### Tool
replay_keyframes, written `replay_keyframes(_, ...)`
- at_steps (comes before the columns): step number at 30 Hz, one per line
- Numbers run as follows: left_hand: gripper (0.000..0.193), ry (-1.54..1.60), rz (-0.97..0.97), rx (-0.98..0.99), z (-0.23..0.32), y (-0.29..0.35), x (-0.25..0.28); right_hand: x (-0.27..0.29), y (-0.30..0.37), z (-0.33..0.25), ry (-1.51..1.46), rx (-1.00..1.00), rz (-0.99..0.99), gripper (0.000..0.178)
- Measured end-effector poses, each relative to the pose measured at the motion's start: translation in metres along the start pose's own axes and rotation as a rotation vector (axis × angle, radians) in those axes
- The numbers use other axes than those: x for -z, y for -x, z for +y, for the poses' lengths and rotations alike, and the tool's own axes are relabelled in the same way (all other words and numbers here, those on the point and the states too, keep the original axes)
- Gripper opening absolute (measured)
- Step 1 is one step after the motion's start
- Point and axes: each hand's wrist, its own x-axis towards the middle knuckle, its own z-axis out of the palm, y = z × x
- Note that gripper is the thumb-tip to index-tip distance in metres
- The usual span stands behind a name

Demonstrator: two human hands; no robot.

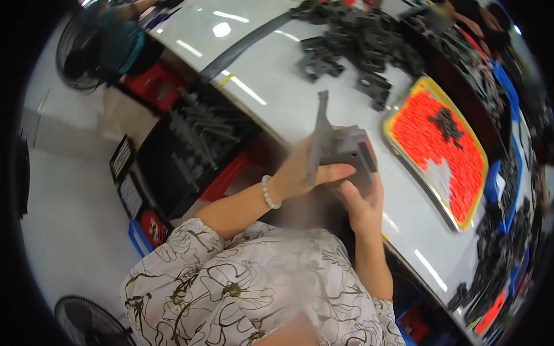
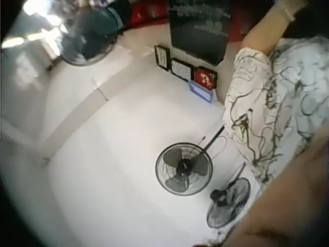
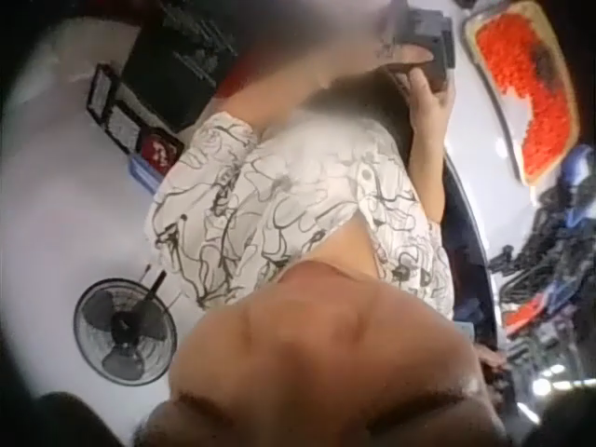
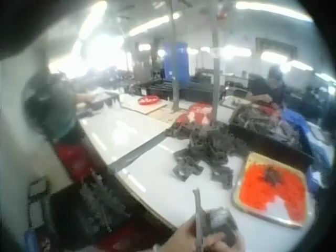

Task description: The person assembles plastic housings by hand, inserting internal components and wiring harnesses into them.

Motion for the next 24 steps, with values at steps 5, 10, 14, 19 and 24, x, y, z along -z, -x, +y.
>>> replay_keyframes(5,0.062,0.163,0.121,0.018,0.010,0.043,0.037,-0.029,-0.008,0.008,0.225,-0.078,-0.174,0.056)
replay_keyframes(10,0.050,0.028,0.611,-0.050,0.040,0.097,0.101,-0.029,-0.014,0.009,0.314,0.044,-0.212,0.047)
replay_keyframes(14,0.039,-0.411,1.056,-0.184,0.027,0.169,0.245,-0.013,-0.013,0.009,0.407,0.076,-0.151,0.041)
replay_keyframes(19,0.039,-0.406,1.298,-0.056,-0.024,0.272,0.362,-0.008,-0.010,0.009,0.421,0.088,-0.105,0.038)
replay_keyframes(24,0.040,-0.399,1.382,0.312,-0.101,0.293,0.395,-0.010,-0.010,0.009,0.447,0.076,-0.076,0.036)
